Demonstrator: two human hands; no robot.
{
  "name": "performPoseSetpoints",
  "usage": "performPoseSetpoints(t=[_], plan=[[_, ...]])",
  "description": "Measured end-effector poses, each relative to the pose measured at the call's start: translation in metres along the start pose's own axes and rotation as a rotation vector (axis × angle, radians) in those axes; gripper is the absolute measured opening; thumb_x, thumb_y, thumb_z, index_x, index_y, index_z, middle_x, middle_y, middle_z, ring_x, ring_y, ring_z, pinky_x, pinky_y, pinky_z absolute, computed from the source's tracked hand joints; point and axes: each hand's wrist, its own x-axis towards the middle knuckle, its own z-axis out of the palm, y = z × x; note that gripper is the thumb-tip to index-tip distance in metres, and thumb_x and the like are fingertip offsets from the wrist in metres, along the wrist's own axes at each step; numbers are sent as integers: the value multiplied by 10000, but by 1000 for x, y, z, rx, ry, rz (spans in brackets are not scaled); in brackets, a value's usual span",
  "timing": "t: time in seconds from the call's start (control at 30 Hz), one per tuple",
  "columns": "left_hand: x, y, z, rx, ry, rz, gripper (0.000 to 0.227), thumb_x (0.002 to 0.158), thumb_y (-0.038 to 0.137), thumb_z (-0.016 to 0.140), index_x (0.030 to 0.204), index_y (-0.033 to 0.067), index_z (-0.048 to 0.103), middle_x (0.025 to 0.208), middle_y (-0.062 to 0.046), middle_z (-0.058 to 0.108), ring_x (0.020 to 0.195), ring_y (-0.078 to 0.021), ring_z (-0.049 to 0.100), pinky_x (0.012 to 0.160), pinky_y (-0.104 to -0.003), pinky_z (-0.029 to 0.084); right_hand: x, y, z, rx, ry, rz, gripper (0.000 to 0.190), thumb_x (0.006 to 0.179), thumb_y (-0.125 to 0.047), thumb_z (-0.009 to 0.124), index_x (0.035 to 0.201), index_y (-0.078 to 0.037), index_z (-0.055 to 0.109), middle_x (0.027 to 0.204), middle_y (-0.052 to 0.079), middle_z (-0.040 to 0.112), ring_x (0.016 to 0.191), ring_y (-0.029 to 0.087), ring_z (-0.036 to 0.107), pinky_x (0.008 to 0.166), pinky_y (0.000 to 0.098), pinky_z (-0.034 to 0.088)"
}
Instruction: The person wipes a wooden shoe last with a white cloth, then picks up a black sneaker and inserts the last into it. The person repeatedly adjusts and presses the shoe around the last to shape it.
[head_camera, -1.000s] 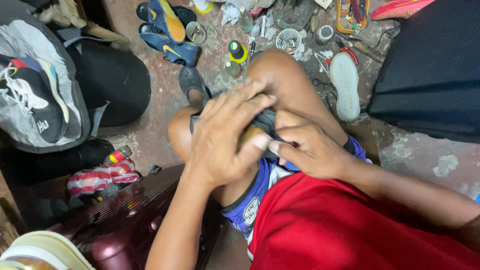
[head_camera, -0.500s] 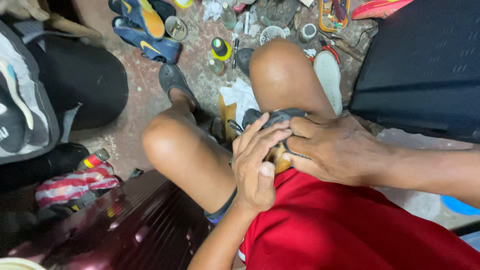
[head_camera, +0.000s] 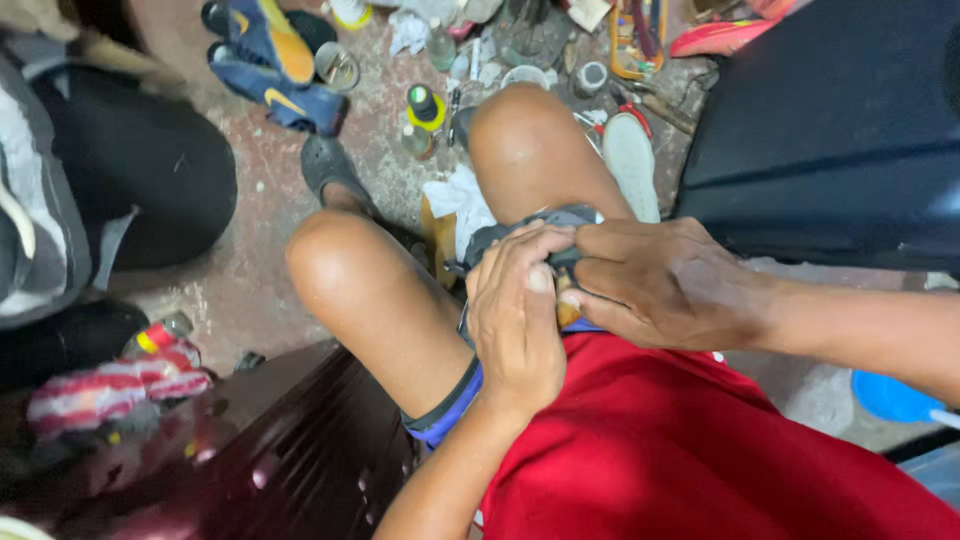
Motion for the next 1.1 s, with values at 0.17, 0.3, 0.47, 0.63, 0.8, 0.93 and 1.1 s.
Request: performPoseSetpoints(t=[0.17, 0.3, 0.47, 0.63, 0.8, 0.93, 1.1], plan=[[-6, -8, -12, 221, -212, 292, 602, 1017, 511, 512, 1338, 14, 621, 1417, -152, 605, 1441, -390, 471, 1207, -571, 285, -12, 2, 1, 40, -45, 77, 305, 774, -275, 737, 966, -51, 663, 920, 153, 564, 788, 379, 639, 599, 469, 507], [-9, -12, -6, 268, -156, 271, 575, 983, 582, 519, 1249, 91, 656, 1398, -78, 643, 1451, -337, 516, 1254, -612, 272, -23, 1, 20, 174, -25, 164, 222, 839, -246, 724, 942, -61, 657, 937, 134, 573, 784, 354, 636, 600, 444, 493], [-9, -4, 14, 262, -42, 180, 551, 1002, 560, 485, 1185, 71, 662, 1361, -47, 662, 1404, -325, 543, 1212, -618, 254, -26, 8, 31, 218, 90, 176, 194, 864, -201, 727, 849, -55, 599, 863, 107, 553, 659, 296, 614, 548, 405, 459], [-11, 4, 23, 269, 51, 153, 452, 1060, 456, 454, 1208, 90, 675, 1323, -49, 685, 1365, -330, 568, 1232, -591, 269, -30, 2, 35, 114, 164, 93, 102, 823, -96, 701, 897, -58, 641, 872, 112, 590, 680, 348, 636, 527, 428, 483], [-3, 11, 23, 261, 59, 78, 378, 1084, 373, 437, 1189, 114, 692, 1287, -46, 707, 1315, -319, 601, 1188, -538, 352, -16, -5, 19, 109, 163, 32, 89, 852, -81, 674, 937, -63, 656, 951, 112, 617, 762, 352, 656, 594, 428, 525], [2, 16, 15, 200, 26, 120, 387, 1096, 361, 436, 1281, 93, 646, 1344, -93, 679, 1365, -333, 566, 1184, -533, 369, -11, -4, 8, 144, 186, -114, 213, 837, -116, 660, 1031, -28, 655, 1080, 149, 608, 927, 366, 660, 727, 441, 563], [-11, 8, 13, 210, -130, 246, 520, 1092, 327, 431, 1508, 22, 499, 1412, -127, 629, 1449, -370, 478, 1213, -619, 232, -34, -1, 7, -30, -2, 203, 287, 822, -264, 754, 979, -45, 655, 1004, 160, 601, 919, 365, 664, 662, 472, 528]])
